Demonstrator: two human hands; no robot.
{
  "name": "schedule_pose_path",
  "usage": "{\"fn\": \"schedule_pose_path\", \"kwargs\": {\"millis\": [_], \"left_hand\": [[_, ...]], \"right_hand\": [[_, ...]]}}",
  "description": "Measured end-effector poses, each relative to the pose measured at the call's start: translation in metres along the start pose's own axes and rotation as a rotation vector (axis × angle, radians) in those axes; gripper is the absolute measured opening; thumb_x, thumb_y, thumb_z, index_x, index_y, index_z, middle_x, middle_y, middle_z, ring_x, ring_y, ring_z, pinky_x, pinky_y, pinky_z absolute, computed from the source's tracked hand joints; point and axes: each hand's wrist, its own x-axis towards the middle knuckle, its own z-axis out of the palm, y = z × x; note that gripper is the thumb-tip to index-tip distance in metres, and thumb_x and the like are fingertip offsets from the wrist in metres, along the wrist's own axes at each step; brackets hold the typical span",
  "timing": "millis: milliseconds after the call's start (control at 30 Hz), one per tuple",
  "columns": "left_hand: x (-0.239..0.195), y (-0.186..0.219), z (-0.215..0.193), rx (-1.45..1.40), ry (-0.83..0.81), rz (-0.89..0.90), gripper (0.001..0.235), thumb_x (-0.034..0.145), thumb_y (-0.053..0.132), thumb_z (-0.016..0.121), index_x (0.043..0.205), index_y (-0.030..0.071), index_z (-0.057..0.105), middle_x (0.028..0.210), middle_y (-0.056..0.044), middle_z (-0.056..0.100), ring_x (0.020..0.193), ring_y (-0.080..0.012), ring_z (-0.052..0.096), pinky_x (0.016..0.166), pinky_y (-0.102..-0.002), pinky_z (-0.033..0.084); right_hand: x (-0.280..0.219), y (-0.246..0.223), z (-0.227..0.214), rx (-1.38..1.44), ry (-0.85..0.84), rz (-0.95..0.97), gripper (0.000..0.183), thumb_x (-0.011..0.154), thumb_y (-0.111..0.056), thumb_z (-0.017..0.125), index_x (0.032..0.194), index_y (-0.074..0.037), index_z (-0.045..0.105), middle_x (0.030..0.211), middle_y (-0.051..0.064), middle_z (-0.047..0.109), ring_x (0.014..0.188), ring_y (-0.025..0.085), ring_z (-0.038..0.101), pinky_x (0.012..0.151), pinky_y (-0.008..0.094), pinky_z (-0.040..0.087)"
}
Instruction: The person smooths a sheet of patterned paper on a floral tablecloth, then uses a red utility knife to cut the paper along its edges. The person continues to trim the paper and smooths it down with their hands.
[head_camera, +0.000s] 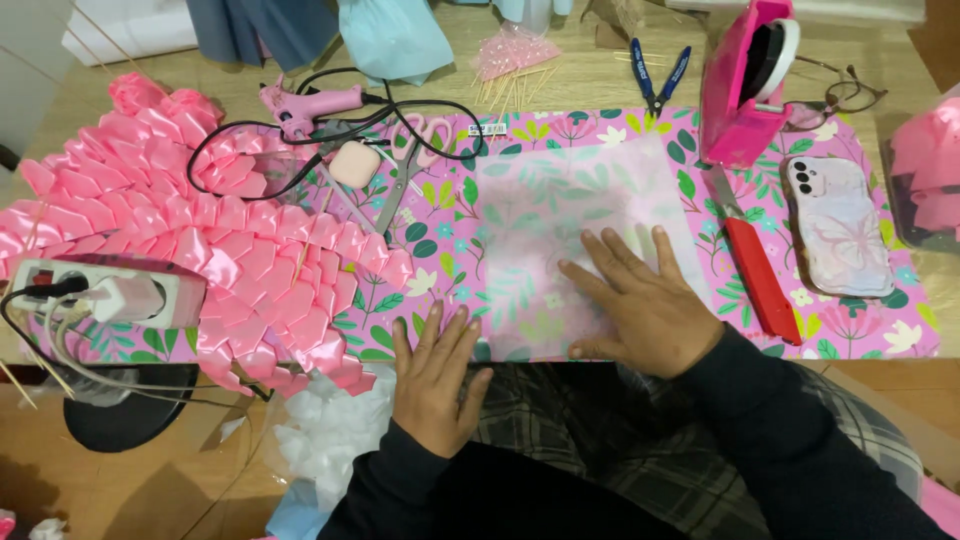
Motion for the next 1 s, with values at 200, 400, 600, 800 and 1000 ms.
{"fn": "schedule_pose_path", "kwargs": {"millis": [200, 400, 600, 800, 1000], "left_hand": [[-0.005, 0.000, 0.013, 0.111, 0.009, 0.039, 0.051, 0.103, 0.036, 0.056, 0.146, 0.009, 0.053, 0.157, -0.007, 0.049, 0.152, -0.0334, 0.037, 0.121, -0.073, 0.014], [0.001, 0.009, 0.017, 0.156, 0.035, 0.133, 0.049, 0.102, 0.037, 0.058, 0.141, 0.008, 0.054, 0.152, -0.008, 0.054, 0.147, -0.0389, 0.041, 0.118, -0.076, 0.021], [0.002, 0.011, 0.021, 0.158, 0.054, 0.146, 0.048, 0.102, 0.039, 0.059, 0.140, 0.010, 0.056, 0.150, -0.005, 0.056, 0.145, -0.0346, 0.044, 0.118, -0.074, 0.022], [-0.001, 0.007, 0.022, 0.121, 0.068, 0.125, 0.050, 0.097, 0.034, 0.066, 0.139, 0.008, 0.057, 0.146, -0.009, 0.059, 0.142, -0.0339, 0.049, 0.120, -0.070, 0.023], [-0.006, 0.002, 0.023, 0.128, 0.069, 0.135, 0.047, 0.100, 0.031, 0.063, 0.140, 0.006, 0.056, 0.145, -0.010, 0.060, 0.143, -0.0332, 0.049, 0.122, -0.063, 0.025]], "right_hand": [[0.007, -0.007, 0.013, 0.026, 0.015, -0.043, 0.107, 0.077, -0.082, 0.065, 0.160, -0.023, 0.034, 0.167, 0.017, 0.028, 0.152, 0.039, 0.029, 0.116, 0.062, 0.025], [0.003, -0.008, 0.012, 0.032, 0.008, 0.011, 0.102, 0.082, -0.081, 0.057, 0.162, -0.025, 0.029, 0.171, 0.014, 0.022, 0.154, 0.038, 0.024, 0.117, 0.062, 0.021], [0.004, -0.007, 0.016, 0.052, 0.024, 0.013, 0.100, 0.083, -0.079, 0.058, 0.161, -0.023, 0.031, 0.169, 0.016, 0.025, 0.154, 0.041, 0.025, 0.115, 0.066, 0.024], [0.012, -0.004, 0.021, 0.040, 0.065, -0.039, 0.097, 0.087, -0.081, 0.051, 0.161, -0.021, 0.032, 0.169, 0.017, 0.026, 0.154, 0.040, 0.023, 0.118, 0.065, 0.019], [0.012, -0.003, 0.021, 0.043, 0.062, -0.056, 0.099, 0.085, -0.081, 0.054, 0.160, -0.021, 0.033, 0.169, 0.015, 0.026, 0.153, 0.040, 0.027, 0.116, 0.065, 0.021]]}}
